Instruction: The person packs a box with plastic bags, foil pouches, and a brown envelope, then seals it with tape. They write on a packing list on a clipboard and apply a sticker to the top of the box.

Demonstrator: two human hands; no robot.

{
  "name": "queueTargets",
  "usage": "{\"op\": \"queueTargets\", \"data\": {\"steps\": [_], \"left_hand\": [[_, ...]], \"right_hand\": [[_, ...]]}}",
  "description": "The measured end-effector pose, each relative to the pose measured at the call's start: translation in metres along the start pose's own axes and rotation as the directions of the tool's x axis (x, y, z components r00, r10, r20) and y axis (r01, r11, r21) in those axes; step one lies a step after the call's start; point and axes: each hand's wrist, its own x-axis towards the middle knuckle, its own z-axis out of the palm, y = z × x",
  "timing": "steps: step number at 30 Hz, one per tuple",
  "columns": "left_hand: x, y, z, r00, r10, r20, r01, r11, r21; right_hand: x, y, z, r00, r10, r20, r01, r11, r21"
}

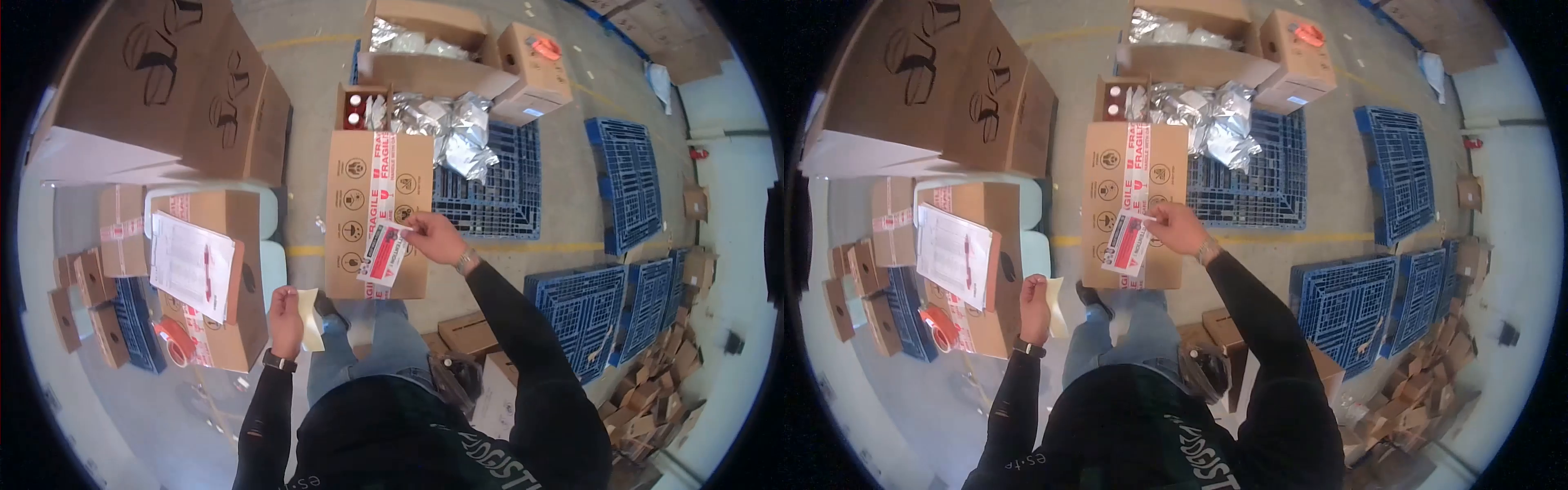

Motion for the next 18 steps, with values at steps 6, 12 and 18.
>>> {"op": "queueTargets", "data": {"steps": [6, 12, 18], "left_hand": [[0.016, -0.037, 0.066, 0.918, 0.244, 0.313, -0.396, 0.603, 0.692], [0.072, -0.053, 0.152, 0.828, -0.079, 0.555, -0.481, 0.408, 0.776], [0.116, -0.078, 0.185, 0.795, -0.191, 0.575, -0.530, 0.243, 0.813]], "right_hand": [[0.107, 0.086, 0.018, 0.992, 0.053, 0.111, -0.011, 0.935, -0.354], [0.139, 0.127, 0.039, 0.998, 0.052, -0.027, -0.059, 0.860, -0.507], [0.127, 0.121, 0.034, 0.975, -0.221, -0.027, 0.155, 0.761, -0.630]]}}
